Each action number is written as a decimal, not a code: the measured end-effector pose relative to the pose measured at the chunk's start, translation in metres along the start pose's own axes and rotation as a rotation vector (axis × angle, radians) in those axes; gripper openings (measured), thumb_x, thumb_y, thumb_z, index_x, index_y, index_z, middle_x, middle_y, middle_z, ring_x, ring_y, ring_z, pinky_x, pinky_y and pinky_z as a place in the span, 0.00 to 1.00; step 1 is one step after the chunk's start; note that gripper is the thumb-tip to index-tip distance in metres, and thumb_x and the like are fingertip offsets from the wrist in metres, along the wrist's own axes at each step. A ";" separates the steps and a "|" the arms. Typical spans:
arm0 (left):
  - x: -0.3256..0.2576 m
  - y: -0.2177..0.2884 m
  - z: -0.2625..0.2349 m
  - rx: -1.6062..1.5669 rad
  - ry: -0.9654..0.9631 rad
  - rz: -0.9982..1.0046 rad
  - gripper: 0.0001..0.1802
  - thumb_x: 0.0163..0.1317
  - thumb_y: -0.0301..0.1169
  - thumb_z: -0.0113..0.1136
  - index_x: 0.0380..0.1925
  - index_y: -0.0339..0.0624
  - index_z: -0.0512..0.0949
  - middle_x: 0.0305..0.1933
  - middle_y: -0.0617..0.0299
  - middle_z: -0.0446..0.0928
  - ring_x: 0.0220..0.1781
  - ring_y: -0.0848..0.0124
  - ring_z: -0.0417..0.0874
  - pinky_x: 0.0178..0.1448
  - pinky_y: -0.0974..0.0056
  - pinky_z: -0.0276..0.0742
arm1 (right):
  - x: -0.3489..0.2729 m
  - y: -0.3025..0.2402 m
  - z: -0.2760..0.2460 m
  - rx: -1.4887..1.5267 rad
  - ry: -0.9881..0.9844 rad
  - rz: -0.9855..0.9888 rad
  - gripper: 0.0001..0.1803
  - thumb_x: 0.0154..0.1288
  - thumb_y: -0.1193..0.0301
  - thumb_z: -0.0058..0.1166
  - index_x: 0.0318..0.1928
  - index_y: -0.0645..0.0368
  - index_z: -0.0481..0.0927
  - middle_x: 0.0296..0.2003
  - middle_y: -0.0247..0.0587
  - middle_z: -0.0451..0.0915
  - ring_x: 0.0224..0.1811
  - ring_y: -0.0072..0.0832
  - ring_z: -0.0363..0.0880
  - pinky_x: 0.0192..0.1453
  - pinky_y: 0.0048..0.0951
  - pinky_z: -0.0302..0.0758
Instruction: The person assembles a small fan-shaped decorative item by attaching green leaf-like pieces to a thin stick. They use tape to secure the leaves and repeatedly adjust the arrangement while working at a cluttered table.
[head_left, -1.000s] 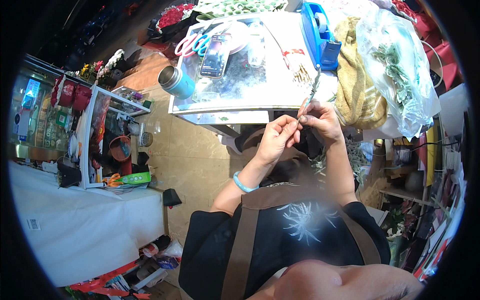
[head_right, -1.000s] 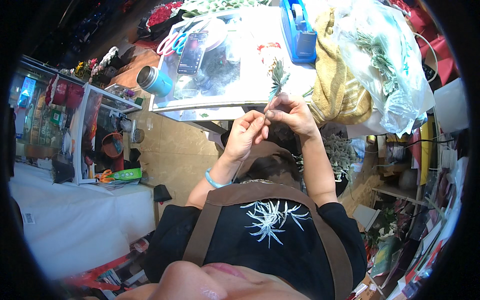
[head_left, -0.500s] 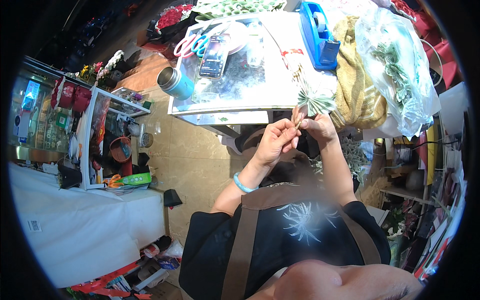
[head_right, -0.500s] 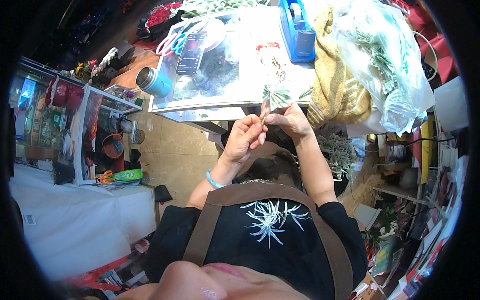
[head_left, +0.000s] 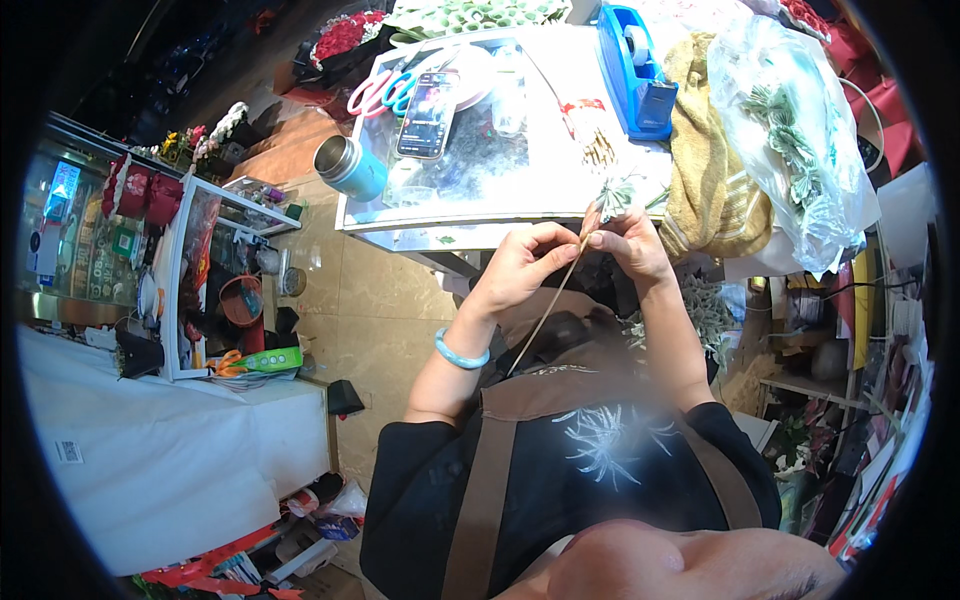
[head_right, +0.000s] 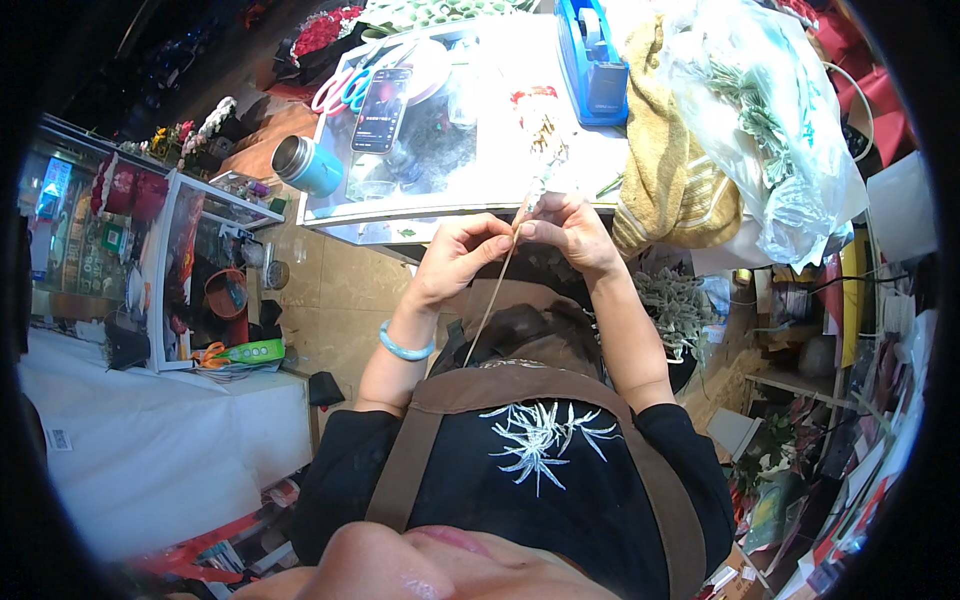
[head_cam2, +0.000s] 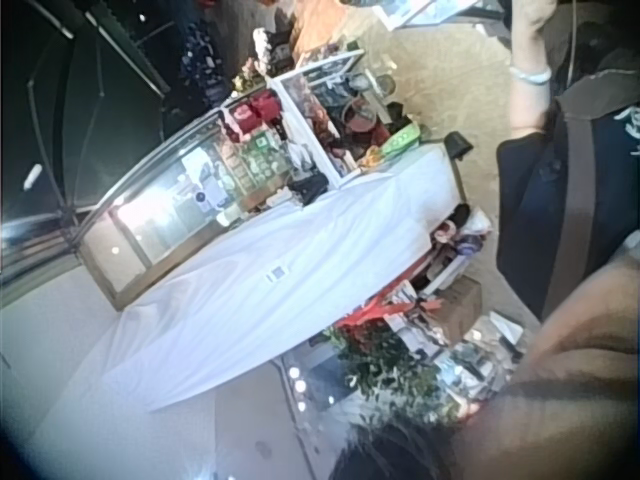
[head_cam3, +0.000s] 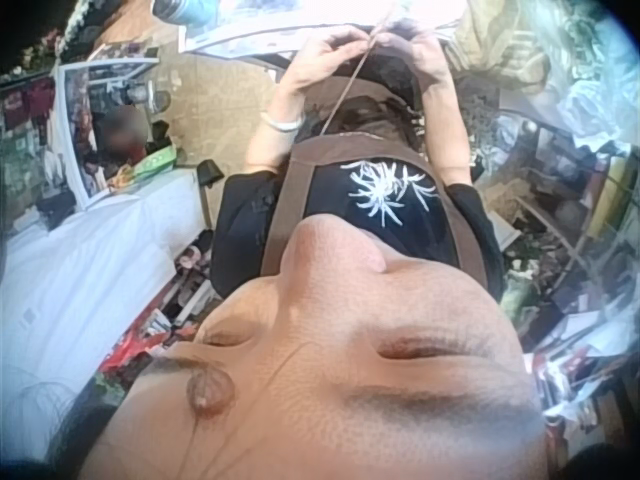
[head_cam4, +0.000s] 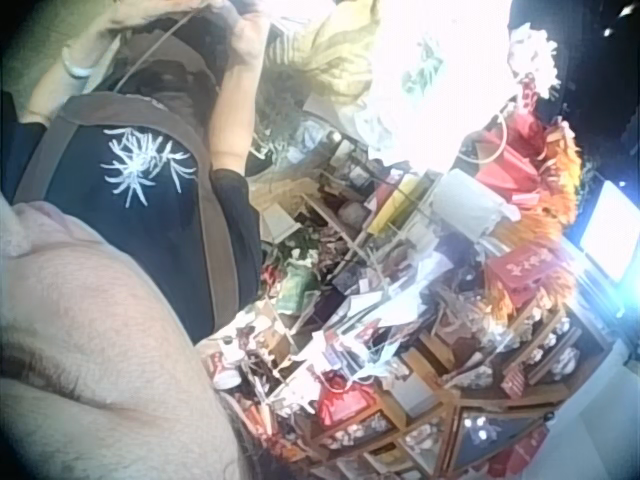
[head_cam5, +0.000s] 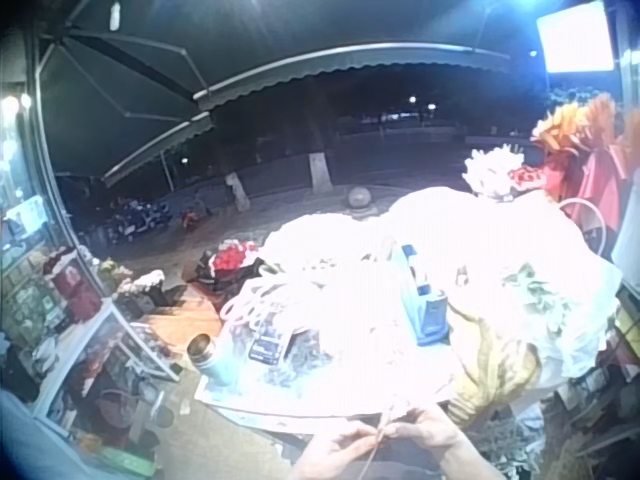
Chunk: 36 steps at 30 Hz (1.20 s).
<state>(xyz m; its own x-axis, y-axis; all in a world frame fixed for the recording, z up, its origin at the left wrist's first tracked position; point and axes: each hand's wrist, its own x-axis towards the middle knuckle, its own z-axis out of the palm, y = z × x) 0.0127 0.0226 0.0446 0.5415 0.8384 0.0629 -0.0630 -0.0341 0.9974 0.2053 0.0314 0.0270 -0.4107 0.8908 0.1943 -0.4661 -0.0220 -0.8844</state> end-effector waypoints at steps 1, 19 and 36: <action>0.000 0.003 -0.003 0.132 0.000 0.012 0.08 0.60 0.29 0.56 0.34 0.33 0.77 0.30 0.63 0.77 0.32 0.80 0.74 0.37 0.74 0.70 | 0.000 0.000 0.000 -0.014 0.010 0.022 0.05 0.54 0.76 0.59 0.32 0.65 0.78 0.28 0.37 0.79 0.31 0.22 0.77 0.39 0.22 0.73; -0.011 0.015 0.000 0.687 0.067 0.273 0.06 0.52 0.20 0.57 0.31 0.36 0.74 0.29 0.55 0.74 0.30 0.61 0.77 0.34 0.64 0.73 | -0.002 0.003 0.011 -0.005 0.083 0.099 0.07 0.50 0.77 0.58 0.32 0.61 0.75 0.29 0.34 0.76 0.30 0.19 0.72 0.36 0.19 0.67; -0.011 -0.029 0.008 -0.247 0.054 -0.117 0.12 0.64 0.32 0.52 0.35 0.33 0.78 0.32 0.60 0.80 0.33 0.74 0.79 0.38 0.70 0.74 | -0.001 0.007 0.005 0.010 0.105 0.029 0.06 0.56 0.76 0.58 0.34 0.64 0.78 0.30 0.35 0.78 0.32 0.19 0.75 0.36 0.20 0.72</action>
<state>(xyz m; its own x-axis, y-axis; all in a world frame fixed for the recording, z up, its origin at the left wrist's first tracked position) 0.0151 0.0104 0.0152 0.5123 0.8567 -0.0603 -0.2092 0.1926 0.9587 0.1983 0.0282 0.0234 -0.3402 0.9323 0.1224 -0.4629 -0.0527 -0.8848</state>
